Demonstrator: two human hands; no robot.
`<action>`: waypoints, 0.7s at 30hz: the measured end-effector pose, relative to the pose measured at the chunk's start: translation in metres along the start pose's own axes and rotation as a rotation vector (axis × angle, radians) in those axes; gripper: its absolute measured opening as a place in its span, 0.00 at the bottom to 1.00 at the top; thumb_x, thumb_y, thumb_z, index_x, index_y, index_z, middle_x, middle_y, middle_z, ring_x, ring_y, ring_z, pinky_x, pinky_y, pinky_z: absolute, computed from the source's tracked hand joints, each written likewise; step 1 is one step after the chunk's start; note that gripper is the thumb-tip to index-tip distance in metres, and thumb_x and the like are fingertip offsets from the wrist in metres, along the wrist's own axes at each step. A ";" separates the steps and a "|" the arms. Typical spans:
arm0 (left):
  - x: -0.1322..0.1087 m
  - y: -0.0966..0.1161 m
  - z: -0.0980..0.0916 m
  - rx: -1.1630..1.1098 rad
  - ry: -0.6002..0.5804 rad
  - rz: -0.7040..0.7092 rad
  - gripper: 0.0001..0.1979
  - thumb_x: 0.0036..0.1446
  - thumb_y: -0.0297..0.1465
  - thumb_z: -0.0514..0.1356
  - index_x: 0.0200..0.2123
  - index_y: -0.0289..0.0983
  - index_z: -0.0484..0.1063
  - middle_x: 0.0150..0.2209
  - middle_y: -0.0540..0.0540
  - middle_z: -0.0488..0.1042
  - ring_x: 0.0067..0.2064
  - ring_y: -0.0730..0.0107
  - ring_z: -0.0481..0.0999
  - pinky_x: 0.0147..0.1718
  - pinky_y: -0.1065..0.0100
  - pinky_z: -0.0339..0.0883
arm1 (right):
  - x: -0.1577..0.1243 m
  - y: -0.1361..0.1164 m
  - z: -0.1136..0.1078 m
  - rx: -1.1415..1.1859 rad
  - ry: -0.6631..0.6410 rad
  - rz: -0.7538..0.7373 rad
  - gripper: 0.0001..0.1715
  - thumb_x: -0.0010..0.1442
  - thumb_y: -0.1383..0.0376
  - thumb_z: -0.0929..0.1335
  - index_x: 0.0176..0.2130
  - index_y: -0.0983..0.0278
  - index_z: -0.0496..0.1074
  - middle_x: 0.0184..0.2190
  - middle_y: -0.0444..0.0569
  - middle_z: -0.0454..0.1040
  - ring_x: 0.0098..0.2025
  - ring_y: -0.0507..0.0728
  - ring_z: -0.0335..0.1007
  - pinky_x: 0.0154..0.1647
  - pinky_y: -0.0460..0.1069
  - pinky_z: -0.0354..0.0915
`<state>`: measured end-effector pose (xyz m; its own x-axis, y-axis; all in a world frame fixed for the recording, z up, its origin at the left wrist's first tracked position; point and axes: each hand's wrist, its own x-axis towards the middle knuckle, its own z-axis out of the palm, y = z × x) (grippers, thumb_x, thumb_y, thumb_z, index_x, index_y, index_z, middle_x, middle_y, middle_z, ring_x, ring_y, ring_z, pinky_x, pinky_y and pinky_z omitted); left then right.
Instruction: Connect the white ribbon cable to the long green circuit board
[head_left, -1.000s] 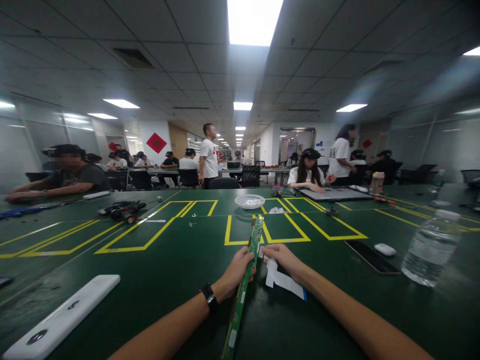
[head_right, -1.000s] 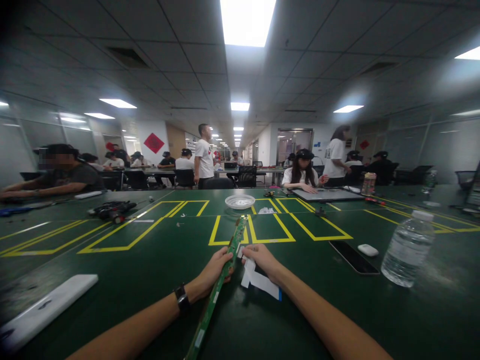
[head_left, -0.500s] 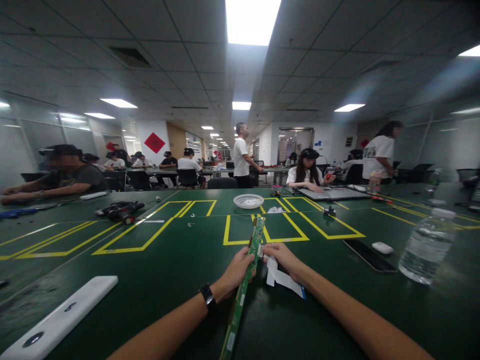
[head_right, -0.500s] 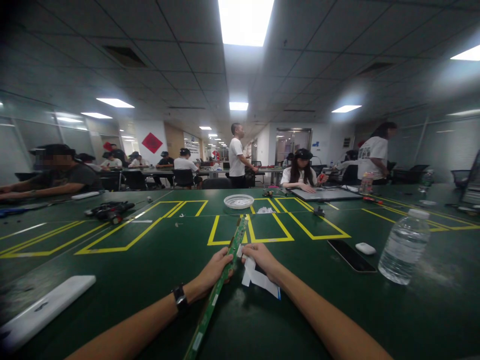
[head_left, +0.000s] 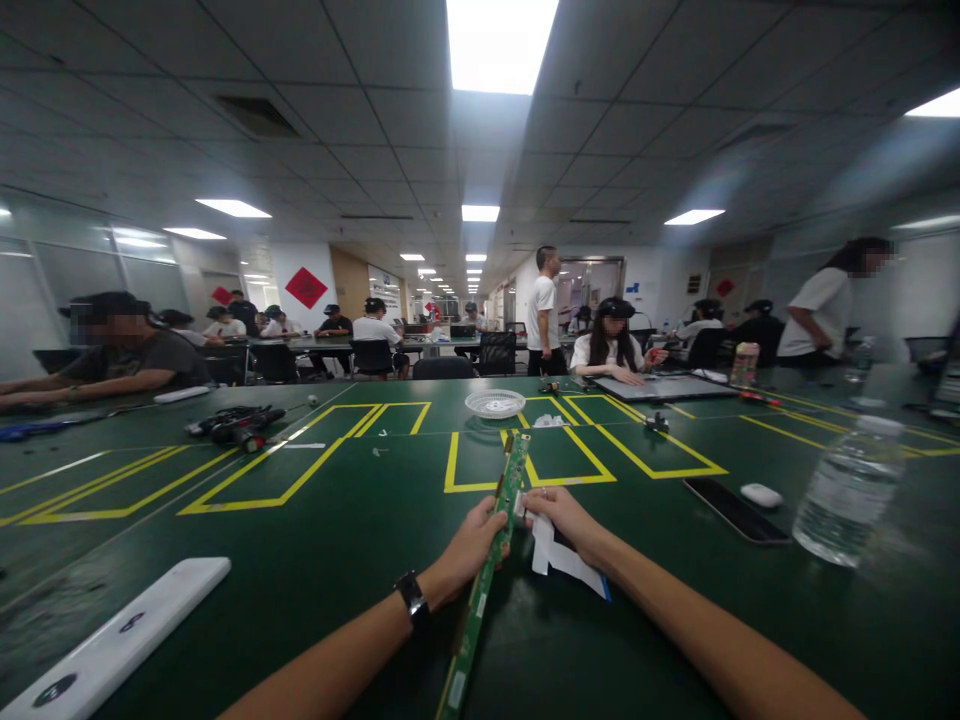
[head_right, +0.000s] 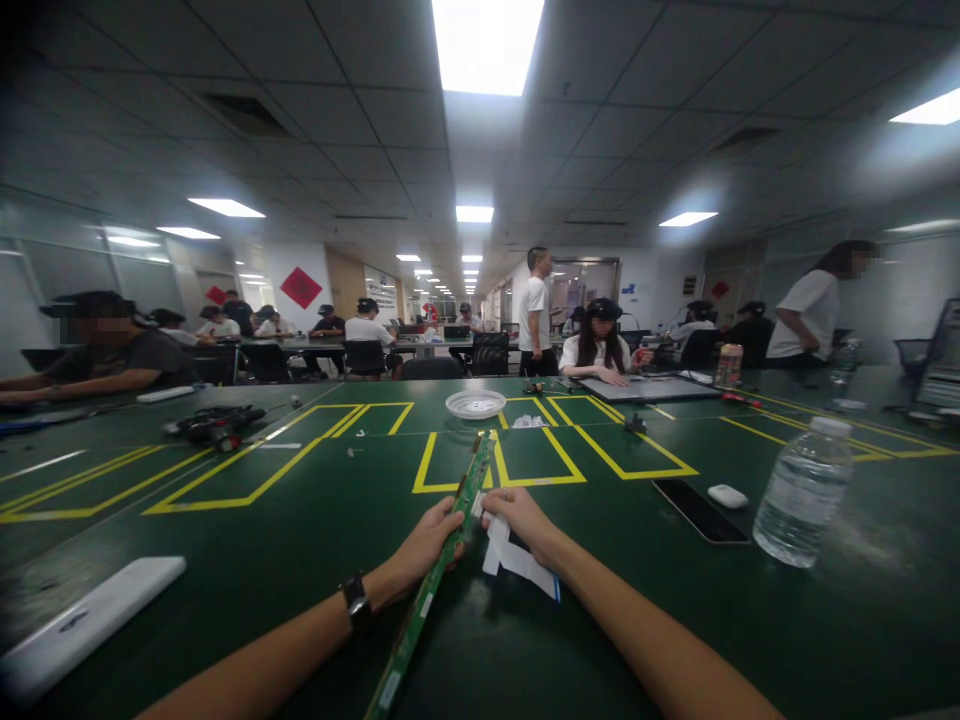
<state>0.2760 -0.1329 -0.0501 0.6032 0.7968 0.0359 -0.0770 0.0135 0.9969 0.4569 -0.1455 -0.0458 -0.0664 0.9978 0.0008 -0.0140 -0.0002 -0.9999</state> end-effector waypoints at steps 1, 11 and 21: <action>0.000 0.001 0.000 0.033 -0.007 0.012 0.22 0.56 0.44 0.55 0.49 0.37 0.63 0.28 0.51 0.70 0.22 0.78 0.65 0.22 0.75 0.60 | 0.000 0.000 0.000 -0.007 -0.003 0.001 0.18 0.48 0.54 0.72 0.26 0.67 0.71 0.18 0.42 0.71 0.18 0.47 0.59 0.21 0.43 0.53; -0.006 0.012 -0.003 0.276 -0.092 0.262 0.21 0.60 0.42 0.53 0.53 0.37 0.64 0.49 0.42 0.70 0.51 0.62 0.68 0.54 0.64 0.58 | -0.008 -0.007 0.001 -0.160 0.003 -0.085 0.20 0.53 0.53 0.69 0.23 0.68 0.71 0.19 0.43 0.69 0.20 0.48 0.58 0.22 0.43 0.52; -0.010 0.013 -0.006 0.224 -0.186 0.218 0.25 0.62 0.44 0.50 0.57 0.38 0.59 0.51 0.42 0.68 0.48 0.64 0.69 0.52 0.64 0.60 | -0.009 -0.006 -0.001 -0.128 -0.006 -0.083 0.21 0.53 0.51 0.70 0.26 0.67 0.72 0.22 0.44 0.72 0.21 0.48 0.60 0.23 0.44 0.54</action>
<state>0.2643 -0.1377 -0.0380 0.7275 0.6425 0.2408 -0.0562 -0.2939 0.9542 0.4587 -0.1540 -0.0401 -0.0760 0.9936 0.0831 0.1073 0.0910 -0.9901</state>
